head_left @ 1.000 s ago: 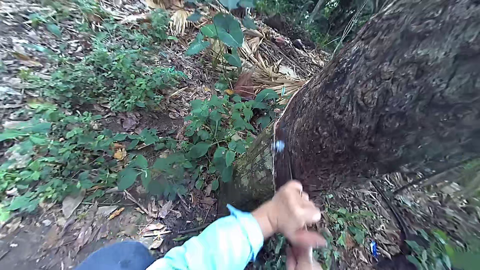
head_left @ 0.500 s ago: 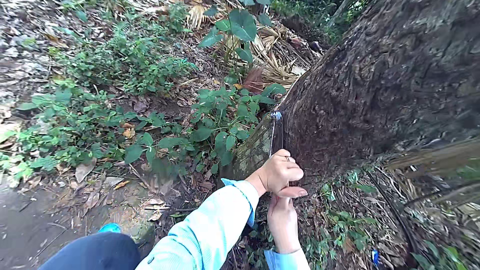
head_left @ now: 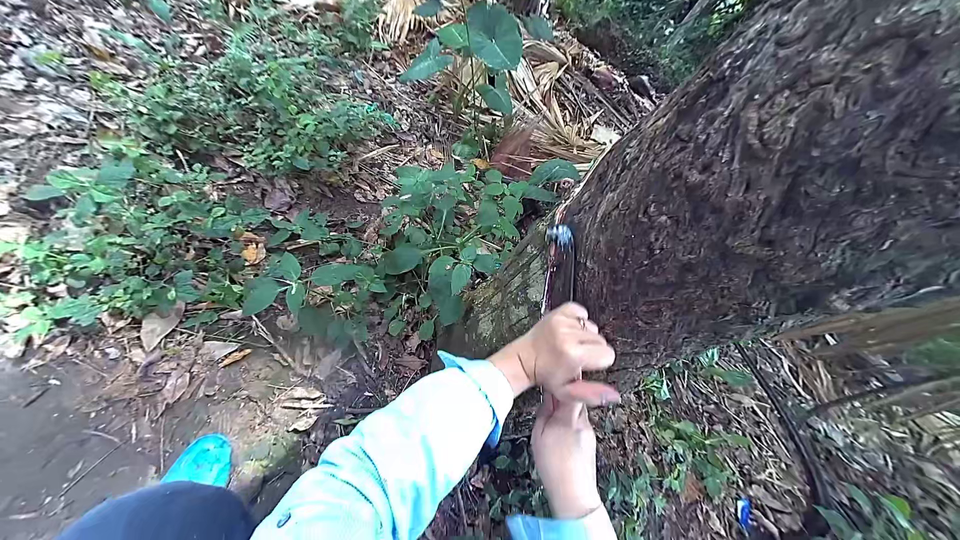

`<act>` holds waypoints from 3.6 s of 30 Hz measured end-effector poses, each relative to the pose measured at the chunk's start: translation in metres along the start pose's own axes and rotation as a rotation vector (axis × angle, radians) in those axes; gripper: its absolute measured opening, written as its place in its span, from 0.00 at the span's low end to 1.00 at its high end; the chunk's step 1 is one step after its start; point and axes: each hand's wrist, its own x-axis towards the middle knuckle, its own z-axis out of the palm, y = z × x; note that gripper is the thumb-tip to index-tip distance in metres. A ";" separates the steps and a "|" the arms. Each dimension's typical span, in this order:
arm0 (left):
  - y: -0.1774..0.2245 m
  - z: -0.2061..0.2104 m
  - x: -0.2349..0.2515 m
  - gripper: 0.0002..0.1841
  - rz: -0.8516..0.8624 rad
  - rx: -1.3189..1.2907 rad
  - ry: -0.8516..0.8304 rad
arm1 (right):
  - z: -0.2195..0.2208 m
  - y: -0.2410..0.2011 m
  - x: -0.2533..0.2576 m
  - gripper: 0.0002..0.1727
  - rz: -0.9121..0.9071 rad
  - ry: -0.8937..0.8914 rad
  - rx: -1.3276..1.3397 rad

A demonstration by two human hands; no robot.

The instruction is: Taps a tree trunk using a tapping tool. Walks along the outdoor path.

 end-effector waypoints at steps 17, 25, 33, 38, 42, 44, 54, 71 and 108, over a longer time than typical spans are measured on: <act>0.066 0.021 -0.050 0.38 -0.075 0.124 -0.151 | -0.005 0.030 -0.070 0.13 0.036 -0.172 0.154; 0.063 0.024 -0.046 0.39 -0.122 0.293 -0.316 | 0.012 0.044 -0.055 0.16 0.087 -0.301 0.276; 0.065 0.025 -0.039 0.34 -0.201 0.281 -0.407 | 0.007 0.047 -0.049 0.17 0.098 -0.315 0.229; 0.076 0.035 -0.056 0.34 -0.111 0.279 -0.371 | 0.006 0.054 -0.072 0.14 0.127 -0.289 0.209; 0.072 0.045 -0.055 0.36 -0.145 0.232 -0.274 | 0.004 0.063 -0.067 0.14 0.109 -0.263 0.119; 0.091 0.050 -0.070 0.35 -0.209 0.180 -0.306 | 0.005 0.072 -0.089 0.13 0.107 -0.261 0.109; 0.061 0.041 -0.065 0.34 -0.111 0.321 -0.040 | 0.028 0.077 -0.061 0.13 -0.107 -0.007 0.080; 0.061 0.077 -0.062 0.31 -0.042 0.318 -0.036 | 0.039 0.129 -0.055 0.13 -0.227 0.078 0.220; 0.105 0.110 -0.097 0.27 -0.168 0.380 -0.271 | 0.034 0.166 -0.097 0.13 -0.110 -0.208 0.258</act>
